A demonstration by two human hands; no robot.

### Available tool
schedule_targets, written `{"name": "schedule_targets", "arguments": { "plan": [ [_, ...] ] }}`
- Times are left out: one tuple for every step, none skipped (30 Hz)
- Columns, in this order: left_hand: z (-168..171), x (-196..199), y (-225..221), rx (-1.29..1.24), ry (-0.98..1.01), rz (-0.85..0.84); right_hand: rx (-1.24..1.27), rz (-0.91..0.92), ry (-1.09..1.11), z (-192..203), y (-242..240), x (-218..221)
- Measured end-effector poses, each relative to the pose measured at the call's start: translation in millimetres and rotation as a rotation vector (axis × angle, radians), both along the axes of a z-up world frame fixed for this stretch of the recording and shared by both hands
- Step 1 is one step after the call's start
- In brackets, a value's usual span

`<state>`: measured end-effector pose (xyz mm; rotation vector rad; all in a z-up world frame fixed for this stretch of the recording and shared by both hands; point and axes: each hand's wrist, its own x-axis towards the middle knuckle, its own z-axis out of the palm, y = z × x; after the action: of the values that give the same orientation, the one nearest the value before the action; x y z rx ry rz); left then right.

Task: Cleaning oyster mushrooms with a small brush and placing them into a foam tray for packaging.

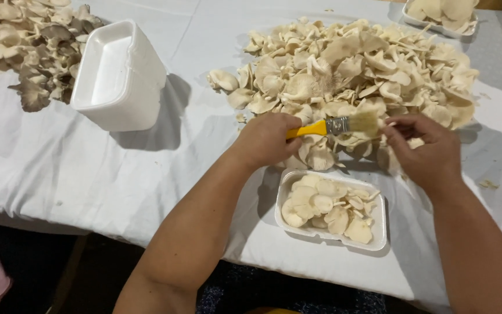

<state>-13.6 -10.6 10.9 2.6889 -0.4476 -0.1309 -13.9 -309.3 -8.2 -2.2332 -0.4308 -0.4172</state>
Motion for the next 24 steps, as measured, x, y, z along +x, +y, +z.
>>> {"name": "schedule_targets", "arguments": {
  "plan": [
    [-0.8, 1.6, 1.9, -0.001, 0.002, 0.003, -0.001, 0.003, 0.002, -3.8, -4.3, 3.5],
    [-1.7, 3.3, 3.5, -0.005, 0.002, 0.023, 0.002, -0.011, -0.041, -7.8, -8.9, 7.1],
    [-2.9, 4.9, 4.3, -0.008, 0.003, 0.04, 0.004, -0.029, -0.083, -12.1, -14.3, 9.8],
    [-5.1, 4.8, 5.3, -0.009, 0.006, 0.04, 0.004, -0.028, -0.081, -13.1, -13.5, 10.4],
    [-6.5, 5.6, 5.5, -0.009, -0.003, 0.046, 0.016, -0.026, -0.082, -13.4, -13.5, 11.0],
    [-7.7, 6.4, 5.5, -0.009, -0.012, 0.052, 0.029, -0.024, -0.083, -13.5, -13.7, 11.6],
    [-5.0, 5.2, 3.6, -0.009, -0.014, 0.049, 0.029, -0.027, -0.085, -14.5, -14.0, 11.8],
    [-2.1, 3.9, 1.8, -0.001, 0.004, 0.041, 0.049, -0.011, -0.075, -15.4, -14.2, 11.7],
    [0.7, 1.9, 1.4, 0.008, 0.022, 0.037, 0.071, 0.008, -0.065, -16.6, -12.9, 12.3],
    [1.3, 1.7, 1.6, 0.009, 0.021, 0.038, 0.072, 0.009, -0.066, -16.2, -12.9, 12.7],
    [1.4, 1.1, 1.3, 0.01, 0.017, 0.019, 0.045, 0.011, -0.069, -16.4, -13.3, 12.4],
    [1.4, 0.7, 1.0, 0.011, 0.012, 0.001, 0.019, 0.012, -0.072, -16.7, -13.7, 12.3],
    [1.2, 0.7, 1.2, 0.011, 0.013, -0.001, 0.019, 0.01, -0.071, -17.0, -13.4, 12.4],
    [1.1, 0.7, 1.3, 0.007, 0.013, 0.002, 0.007, 0.002, -0.059, -17.2, -13.1, 12.5],
    [1.1, 0.9, 1.5, 0.003, 0.011, 0.006, -0.004, -0.005, -0.048, -17.2, -12.7, 13.1],
    [1.4, 0.7, 0.9, 0.003, 0.012, 0.005, -0.004, -0.006, -0.048, -16.2, -11.2, 11.8],
    [2.1, 0.7, 0.7, 0.001, 0.02, 0.008, -0.018, 0.002, -0.029, -14.7, -9.1, 11.2],
    [3.0, 0.5, 0.6, -0.001, 0.029, 0.011, -0.032, 0.01, -0.011, -13.1, -7.1, 10.6],
    [3.4, -0.5, -0.9, 0.0, 0.027, 0.011, -0.031, 0.01, -0.012, -15.2, -7.3, 11.1],
    [3.7, -1.4, -2.5, -0.004, 0.038, -0.018, -0.047, 0.023, -0.022, -17.5, -7.6, 11.7],
    [3.5, -2.6, -4.1, -0.009, 0.05, -0.047, -0.062, 0.035, -0.031, -20.4, -8.0, 11.8],
    [3.4, -2.8, -5.2, -0.008, 0.05, -0.048, -0.06, 0.035, -0.031, -18.2, -6.2, 11.1],
    [2.4, -4.0, -6.7, 0.011, 0.036, -0.062, -0.045, 0.04, -0.02, -17.0, -5.0, 8.7],
    [1.1, -5.0, -8.2, 0.029, 0.022, -0.077, -0.03, 0.045, -0.01, -16.1, -3.7, 6.5]
  ]
}}
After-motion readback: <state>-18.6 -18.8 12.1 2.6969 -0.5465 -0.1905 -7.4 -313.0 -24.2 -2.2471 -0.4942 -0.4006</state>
